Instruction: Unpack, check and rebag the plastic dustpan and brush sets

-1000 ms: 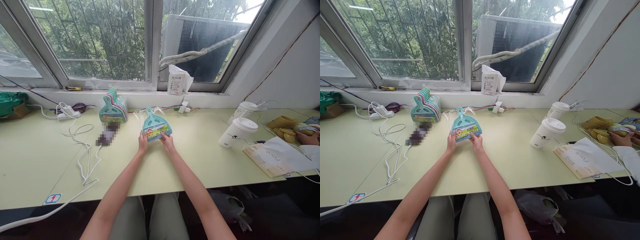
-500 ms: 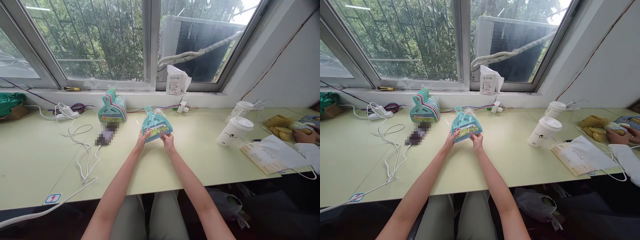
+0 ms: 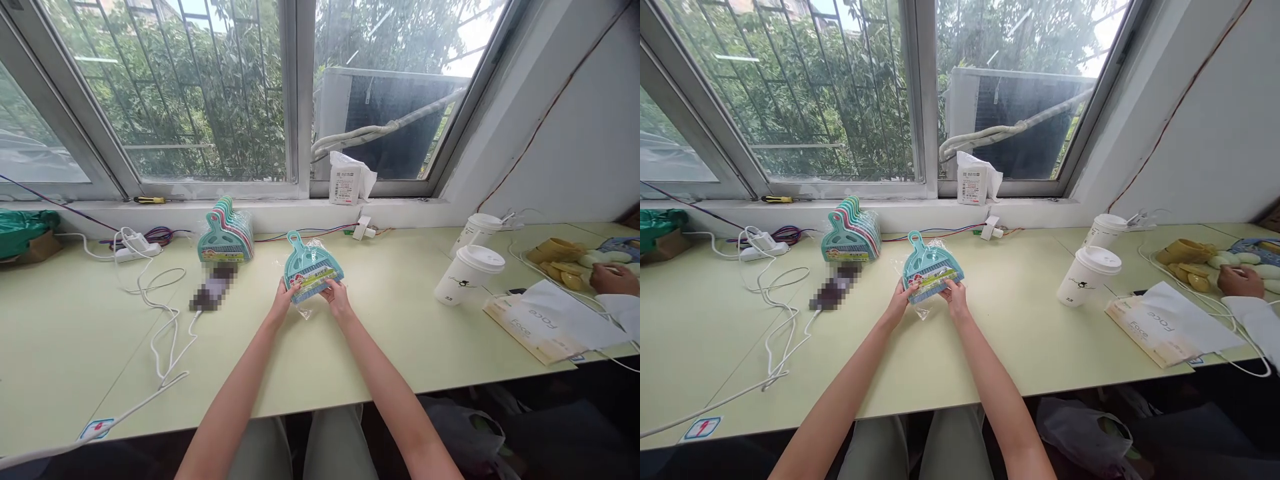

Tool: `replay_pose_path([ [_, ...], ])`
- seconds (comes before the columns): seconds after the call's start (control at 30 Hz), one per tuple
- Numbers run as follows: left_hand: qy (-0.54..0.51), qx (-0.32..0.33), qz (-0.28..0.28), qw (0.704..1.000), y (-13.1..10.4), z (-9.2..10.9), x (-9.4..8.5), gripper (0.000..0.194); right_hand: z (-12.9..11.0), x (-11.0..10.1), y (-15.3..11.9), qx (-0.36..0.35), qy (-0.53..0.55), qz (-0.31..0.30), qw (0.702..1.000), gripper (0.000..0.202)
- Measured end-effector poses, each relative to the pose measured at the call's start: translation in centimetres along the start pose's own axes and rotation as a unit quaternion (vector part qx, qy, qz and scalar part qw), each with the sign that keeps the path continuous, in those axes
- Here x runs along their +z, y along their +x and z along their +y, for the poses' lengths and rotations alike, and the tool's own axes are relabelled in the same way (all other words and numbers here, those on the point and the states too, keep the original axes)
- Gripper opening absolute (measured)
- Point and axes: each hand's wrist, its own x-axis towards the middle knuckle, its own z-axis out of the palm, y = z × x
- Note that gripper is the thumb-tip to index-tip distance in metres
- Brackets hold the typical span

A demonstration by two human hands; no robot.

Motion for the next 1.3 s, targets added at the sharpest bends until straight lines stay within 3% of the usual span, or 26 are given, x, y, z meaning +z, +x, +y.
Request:
replay_pose_path([
  [0.23, 0.009, -0.001, -0.017, 1.0, -0.2, -0.1, 0.5, 0.063, -0.7, -0.6, 0.4, 0.046, 0.017, 0.062, 0.997, 0.021],
  [0.5, 0.03, -0.003, -0.032, 0.999, -1.1, 1.2, 0.8, 0.057, -0.6, -1.6, 1.1, 0.066, -0.011, 0.025, 0.997, 0.022],
  [1.3, 0.032, -0.013, -0.058, 0.998, -1.6, 1.6, 0.9, 0.053, -0.8, -1.7, 1.0, 0.064, -0.036, 0.039, 0.997, 0.036],
])
